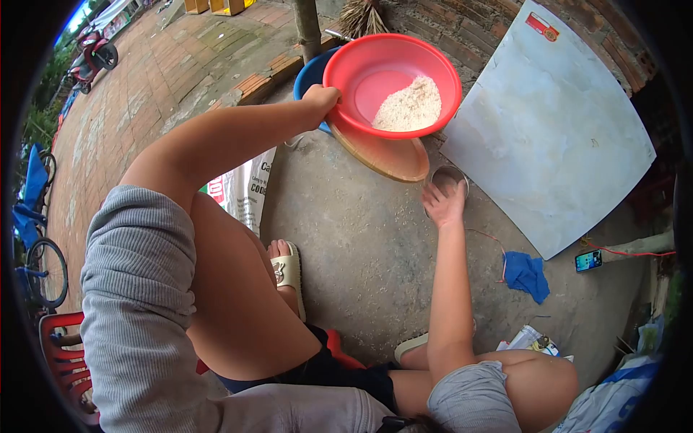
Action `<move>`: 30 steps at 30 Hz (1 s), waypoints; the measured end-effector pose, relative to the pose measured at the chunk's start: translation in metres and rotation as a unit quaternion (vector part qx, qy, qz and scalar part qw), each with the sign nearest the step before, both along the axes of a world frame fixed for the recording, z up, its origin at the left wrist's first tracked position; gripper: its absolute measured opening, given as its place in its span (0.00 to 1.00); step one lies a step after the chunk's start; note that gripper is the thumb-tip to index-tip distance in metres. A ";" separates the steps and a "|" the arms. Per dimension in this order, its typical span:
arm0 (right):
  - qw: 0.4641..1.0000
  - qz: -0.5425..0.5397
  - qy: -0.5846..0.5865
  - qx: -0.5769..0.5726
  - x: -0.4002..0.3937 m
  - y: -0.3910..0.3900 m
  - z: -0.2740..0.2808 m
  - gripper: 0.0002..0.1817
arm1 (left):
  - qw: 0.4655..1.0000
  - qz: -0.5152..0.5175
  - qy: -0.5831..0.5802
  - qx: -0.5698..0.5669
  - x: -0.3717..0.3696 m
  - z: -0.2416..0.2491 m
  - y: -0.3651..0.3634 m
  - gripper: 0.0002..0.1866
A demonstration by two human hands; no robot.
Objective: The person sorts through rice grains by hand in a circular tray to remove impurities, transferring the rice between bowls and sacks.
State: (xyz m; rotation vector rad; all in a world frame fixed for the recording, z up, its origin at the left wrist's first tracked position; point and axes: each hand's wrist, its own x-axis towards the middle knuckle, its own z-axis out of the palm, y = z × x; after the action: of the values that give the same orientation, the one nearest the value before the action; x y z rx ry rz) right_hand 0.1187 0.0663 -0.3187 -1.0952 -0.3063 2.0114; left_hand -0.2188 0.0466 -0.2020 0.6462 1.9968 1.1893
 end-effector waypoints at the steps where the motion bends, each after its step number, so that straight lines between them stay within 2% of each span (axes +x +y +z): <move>1: 0.994 -0.036 -0.101 -0.014 0.012 0.012 -0.032 0.46 | 0.999 0.002 0.046 0.026 -0.008 -0.006 0.007 0.14; 3: 0.959 -0.091 -0.267 -0.025 0.035 0.020 -0.061 0.39 | 0.995 0.016 0.093 0.004 -0.024 -0.012 0.021 0.15; 6: 0.950 -0.069 -0.302 -0.050 0.050 0.022 -0.082 0.35 | 0.994 0.032 0.105 0.025 -0.022 -0.007 0.027 0.15; 7: 0.950 -0.070 -0.299 -0.049 0.051 0.022 -0.087 0.35 | 0.990 0.063 0.114 0.049 -0.021 -0.005 0.029 0.16; 9: 0.968 0.014 -0.242 -0.069 0.049 0.027 -0.097 0.32 | 0.985 0.094 0.125 0.077 -0.021 -0.004 0.036 0.16; 10: 0.972 0.029 -0.227 -0.052 0.049 0.030 -0.103 0.37 | 0.978 0.131 0.140 0.080 -0.023 -0.006 0.041 0.16; 13: 0.973 -0.011 -0.223 -0.053 0.039 0.032 -0.097 0.36 | 0.967 0.185 0.152 0.092 -0.028 -0.017 0.056 0.18; 14: 0.970 -0.029 -0.236 -0.051 0.036 0.032 -0.089 0.34 | 0.967 0.192 0.157 0.058 -0.029 -0.020 0.061 0.20; 17: 0.968 -0.054 -0.243 -0.018 0.034 0.044 -0.114 0.34 | 0.963 0.214 0.162 0.002 -0.040 -0.044 0.084 0.21; 19: 0.963 -0.087 -0.256 -0.015 0.023 0.042 -0.103 0.32 | 0.980 0.187 0.014 -0.064 -0.054 -0.066 0.098 0.22; 21: 0.940 -0.159 -0.302 0.005 0.007 0.045 -0.089 0.31 | 0.978 0.161 -0.111 -0.077 -0.045 -0.084 0.106 0.24; 23: 0.932 -0.194 -0.307 0.004 -0.013 0.051 -0.064 0.29 | 0.964 0.132 -0.035 -0.226 -0.037 -0.090 0.106 0.29; 26: 0.914 -0.202 -0.336 0.101 -0.040 0.069 -0.035 0.24 | 0.962 0.132 -0.055 -0.232 -0.033 -0.091 0.105 0.31; 28: 0.927 -0.171 -0.297 0.155 -0.059 0.083 -0.008 0.26 | 0.959 0.128 -0.068 -0.243 -0.030 -0.089 0.103 0.32; 30: 0.937 -0.123 -0.263 0.195 -0.080 0.096 0.021 0.23 | 0.956 0.125 -0.077 -0.253 -0.027 -0.086 0.101 0.33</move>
State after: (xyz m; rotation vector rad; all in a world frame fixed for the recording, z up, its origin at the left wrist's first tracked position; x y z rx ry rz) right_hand 0.0391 0.1620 -0.2977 -1.3188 -0.7690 1.3348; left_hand -0.2459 0.1475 -0.2882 0.0429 2.1678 0.7793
